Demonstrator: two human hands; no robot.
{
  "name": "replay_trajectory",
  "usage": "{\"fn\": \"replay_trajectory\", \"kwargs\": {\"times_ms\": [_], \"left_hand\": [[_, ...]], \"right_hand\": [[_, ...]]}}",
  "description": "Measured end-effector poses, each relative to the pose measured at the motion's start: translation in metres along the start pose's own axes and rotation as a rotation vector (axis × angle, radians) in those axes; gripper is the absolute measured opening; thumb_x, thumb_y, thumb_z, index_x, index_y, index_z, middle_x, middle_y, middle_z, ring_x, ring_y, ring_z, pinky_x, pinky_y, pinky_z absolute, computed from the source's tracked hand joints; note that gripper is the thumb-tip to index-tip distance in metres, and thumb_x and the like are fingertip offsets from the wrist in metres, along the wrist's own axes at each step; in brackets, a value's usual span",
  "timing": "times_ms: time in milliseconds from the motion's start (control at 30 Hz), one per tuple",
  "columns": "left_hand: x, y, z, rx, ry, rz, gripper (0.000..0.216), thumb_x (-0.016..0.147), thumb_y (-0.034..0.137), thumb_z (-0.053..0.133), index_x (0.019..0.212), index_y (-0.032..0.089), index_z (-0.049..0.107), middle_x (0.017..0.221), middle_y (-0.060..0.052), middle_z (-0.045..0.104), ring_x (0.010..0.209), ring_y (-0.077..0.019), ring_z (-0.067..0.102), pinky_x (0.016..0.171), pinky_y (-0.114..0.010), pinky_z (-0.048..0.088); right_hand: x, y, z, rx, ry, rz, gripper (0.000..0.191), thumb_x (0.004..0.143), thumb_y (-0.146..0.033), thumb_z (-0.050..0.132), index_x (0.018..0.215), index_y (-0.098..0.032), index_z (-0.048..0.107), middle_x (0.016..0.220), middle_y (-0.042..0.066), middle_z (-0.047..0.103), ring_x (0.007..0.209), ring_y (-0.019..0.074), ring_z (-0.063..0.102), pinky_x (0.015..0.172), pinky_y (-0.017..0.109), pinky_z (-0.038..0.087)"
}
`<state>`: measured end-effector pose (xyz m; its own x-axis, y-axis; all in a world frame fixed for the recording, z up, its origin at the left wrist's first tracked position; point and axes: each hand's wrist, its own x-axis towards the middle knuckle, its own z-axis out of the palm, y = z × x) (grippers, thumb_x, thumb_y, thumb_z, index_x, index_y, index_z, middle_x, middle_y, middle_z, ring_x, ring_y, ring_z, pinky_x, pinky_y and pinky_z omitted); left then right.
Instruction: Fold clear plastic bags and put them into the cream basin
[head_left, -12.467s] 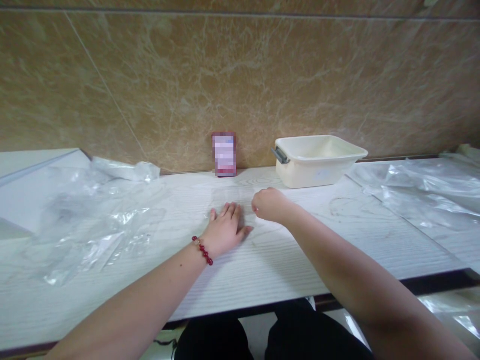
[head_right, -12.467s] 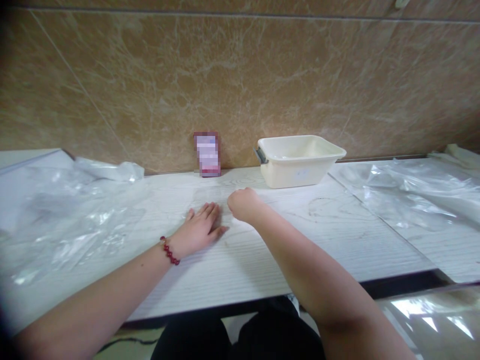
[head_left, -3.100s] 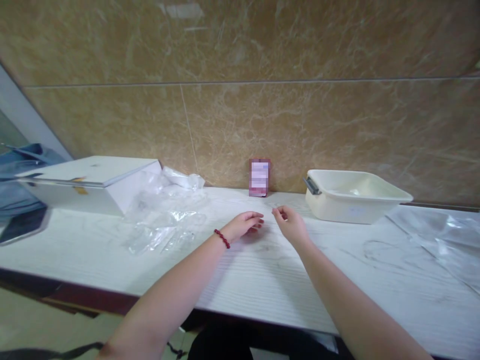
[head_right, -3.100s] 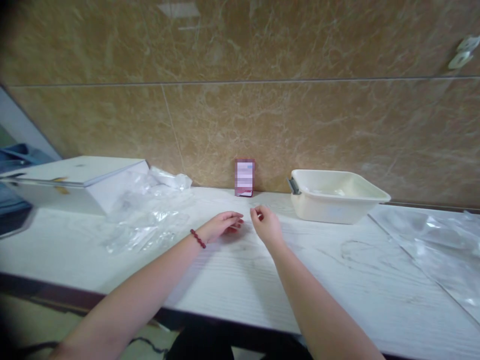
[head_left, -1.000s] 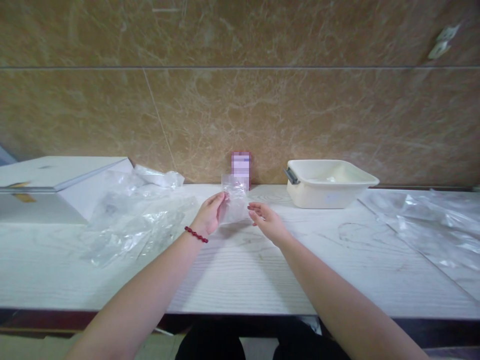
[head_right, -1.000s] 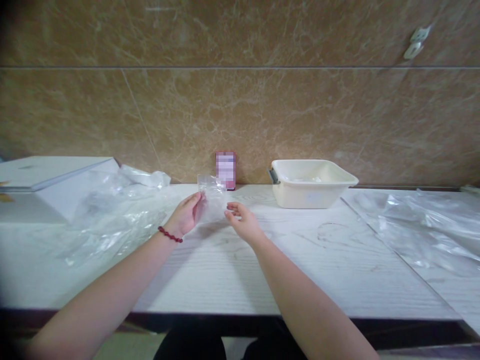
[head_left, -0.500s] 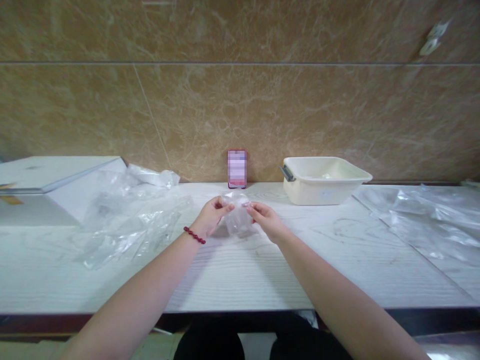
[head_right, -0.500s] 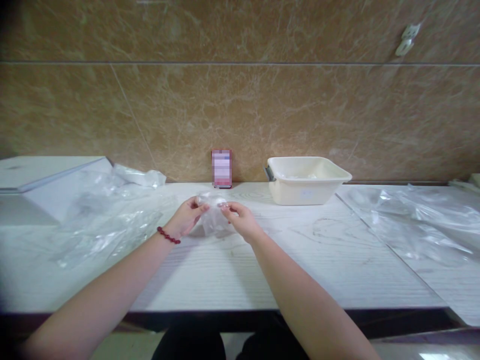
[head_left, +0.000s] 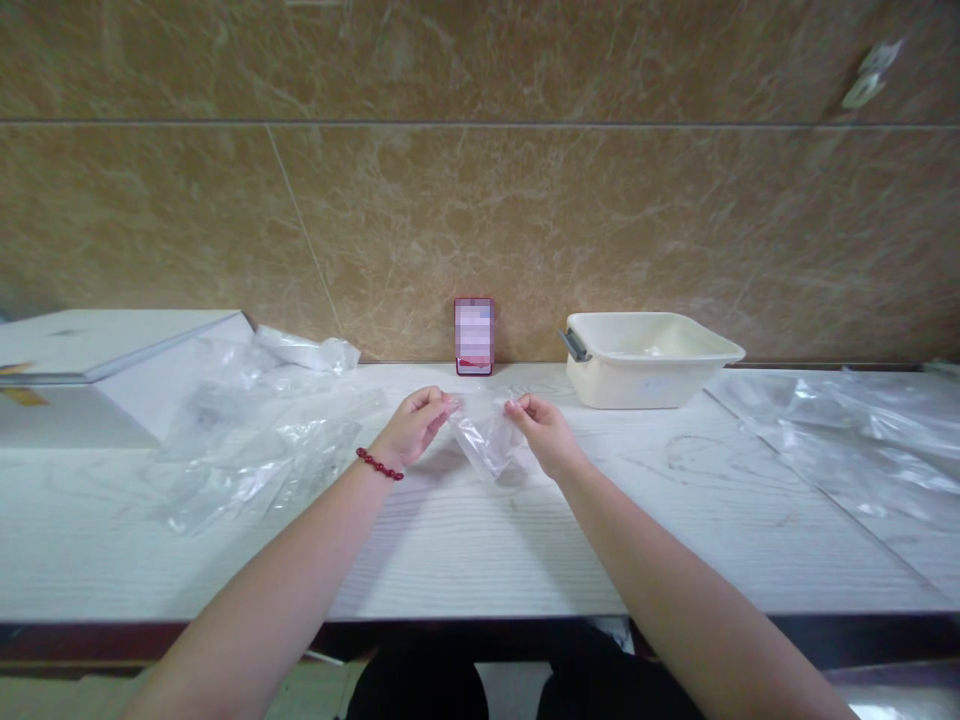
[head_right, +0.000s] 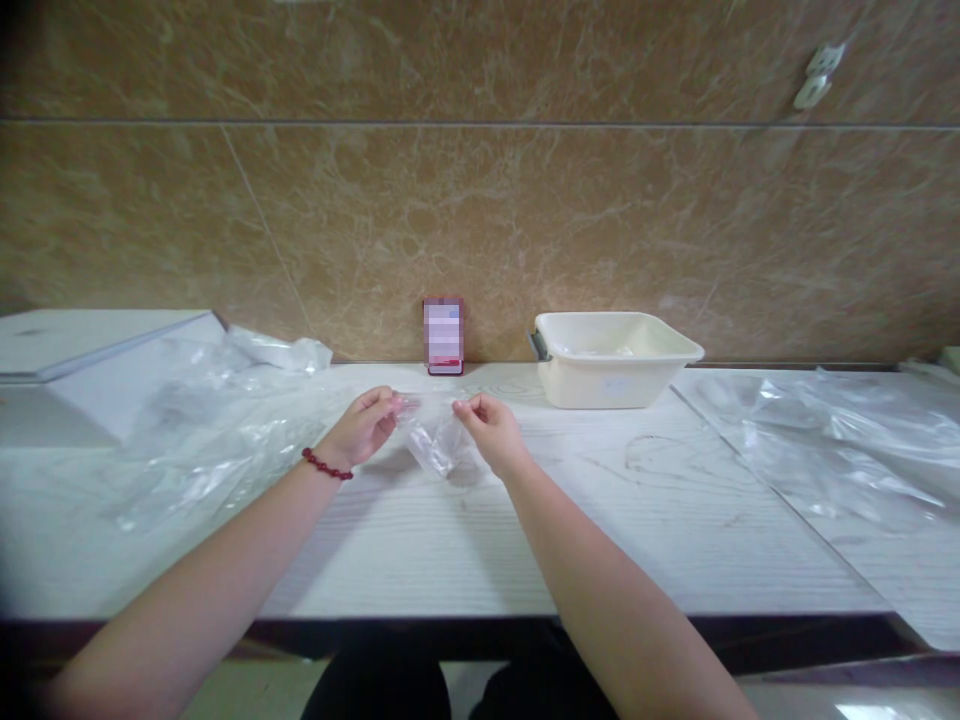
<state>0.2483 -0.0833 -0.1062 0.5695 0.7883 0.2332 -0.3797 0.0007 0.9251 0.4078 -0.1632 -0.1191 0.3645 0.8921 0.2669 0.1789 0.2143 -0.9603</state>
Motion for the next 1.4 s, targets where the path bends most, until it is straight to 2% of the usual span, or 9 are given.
{"fn": "replay_trajectory", "kwargs": {"times_ms": [233, 400, 567, 667, 767, 933, 1100, 1233, 1400], "left_hand": [[0.007, 0.005, -0.011, 0.176, 0.154, 0.182, 0.027, 0.064, 0.019, 0.056, 0.045, 0.017, 0.037, 0.048, 0.004, 0.045, 0.074, -0.0136, 0.055, 0.066, -0.023, 0.037], [0.018, 0.007, -0.028, 0.341, 0.463, 0.425, 0.025, 0.067, 0.024, 0.051, 0.049, 0.018, 0.035, 0.051, 0.005, 0.045, 0.073, -0.0126, 0.056, 0.074, -0.026, 0.039], [0.017, 0.012, -0.035, 0.614, 0.633, 0.457, 0.012, 0.071, 0.029, 0.049, 0.074, 0.020, 0.042, 0.064, 0.003, 0.054, 0.068, -0.0122, 0.057, 0.068, -0.026, 0.041], [0.011, 0.019, -0.033, 0.920, 0.551, 0.476, 0.018, 0.074, 0.027, 0.048, 0.090, 0.020, 0.044, 0.082, -0.003, 0.059, 0.083, -0.0150, 0.056, 0.077, -0.029, 0.038], [0.005, 0.024, -0.026, 1.026, 0.410, 0.457, 0.020, 0.074, 0.025, 0.048, 0.094, 0.020, 0.046, 0.086, -0.004, 0.059, 0.089, -0.0166, 0.055, 0.083, -0.031, 0.035], [-0.003, 0.027, -0.013, 0.736, 0.159, 0.387, 0.034, 0.064, 0.022, 0.061, 0.094, 0.020, 0.045, 0.079, -0.003, 0.060, 0.090, -0.0183, 0.054, 0.082, -0.029, 0.036], [-0.012, 0.028, -0.010, 0.505, -0.264, 0.195, 0.034, 0.068, 0.023, 0.057, 0.100, 0.019, 0.043, 0.067, -0.001, 0.058, 0.076, -0.0161, 0.057, 0.071, -0.027, 0.041], [-0.014, 0.023, -0.005, 0.566, -0.424, 0.083, 0.024, 0.073, 0.025, 0.051, 0.095, 0.017, 0.045, 0.076, -0.001, 0.055, 0.072, -0.0116, 0.054, 0.067, -0.024, 0.041], [-0.015, 0.018, -0.001, 0.713, -0.500, 0.083, 0.021, 0.077, 0.027, 0.046, 0.095, 0.017, 0.042, 0.082, -0.003, 0.055, 0.074, -0.0111, 0.053, 0.068, -0.026, 0.040]], "right_hand": [[0.005, 0.002, -0.003, 0.084, 0.079, 0.054, 0.041, 0.065, -0.054, 0.047, 0.051, -0.016, 0.048, 0.049, -0.001, 0.047, 0.048, 0.0080, 0.043, 0.051, 0.022, 0.036], [0.010, 0.006, -0.006, 0.176, 0.145, 0.118, 0.039, 0.063, -0.053, 0.049, 0.052, -0.016, 0.049, 0.052, 0.001, 0.051, 0.051, 0.0093, 0.048, 0.055, 0.024, 0.041], [0.011, 0.008, -0.007, 0.218, 0.137, 0.208, 0.033, 0.063, -0.048, 0.050, 0.058, -0.016, 0.049, 0.060, 0.003, 0.055, 0.054, 0.0099, 0.051, 0.055, 0.024, 0.042], [0.011, 0.010, -0.008, 0.029, 0.167, 0.215, 0.029, 0.066, -0.045, 0.047, 0.067, -0.016, 0.051, 0.064, 0.003, 0.056, 0.057, 0.0110, 0.052, 0.055, 0.024, 0.041], [0.008, 0.007, -0.008, -0.208, 0.186, 0.032, 0.027, 0.068, -0.042, 0.046, 0.076, -0.017, 0.051, 0.072, 0.004, 0.058, 0.066, 0.0127, 0.053, 0.060, 0.026, 0.042], [-0.002, -0.007, -0.007, -0.295, 0.046, -0.265, 0.030, 0.070, -0.038, 0.049, 0.093, -0.018, 0.049, 0.097, 0.006, 0.055, 0.086, 0.0147, 0.051, 0.072, 0.028, 0.042], [-0.009, -0.014, -0.005, -0.136, -0.221, -0.240, 0.044, 0.071, -0.037, 0.052, 0.111, -0.022, 0.042, 0.117, 0.007, 0.045, 0.106, 0.0162, 0.042, 0.083, 0.031, 0.038], [-0.011, -0.016, -0.002, -0.057, -0.407, -0.168, 0.034, 0.071, -0.037, 0.052, 0.100, -0.020, 0.050, 0.104, 0.005, 0.053, 0.094, 0.0149, 0.050, 0.080, 0.030, 0.039], [-0.009, -0.015, -0.001, -0.115, -0.247, -0.206, 0.019, 0.071, -0.035, 0.052, 0.079, -0.018, 0.054, 0.078, 0.002, 0.056, 0.075, 0.0114, 0.053, 0.070, 0.026, 0.042]]}}
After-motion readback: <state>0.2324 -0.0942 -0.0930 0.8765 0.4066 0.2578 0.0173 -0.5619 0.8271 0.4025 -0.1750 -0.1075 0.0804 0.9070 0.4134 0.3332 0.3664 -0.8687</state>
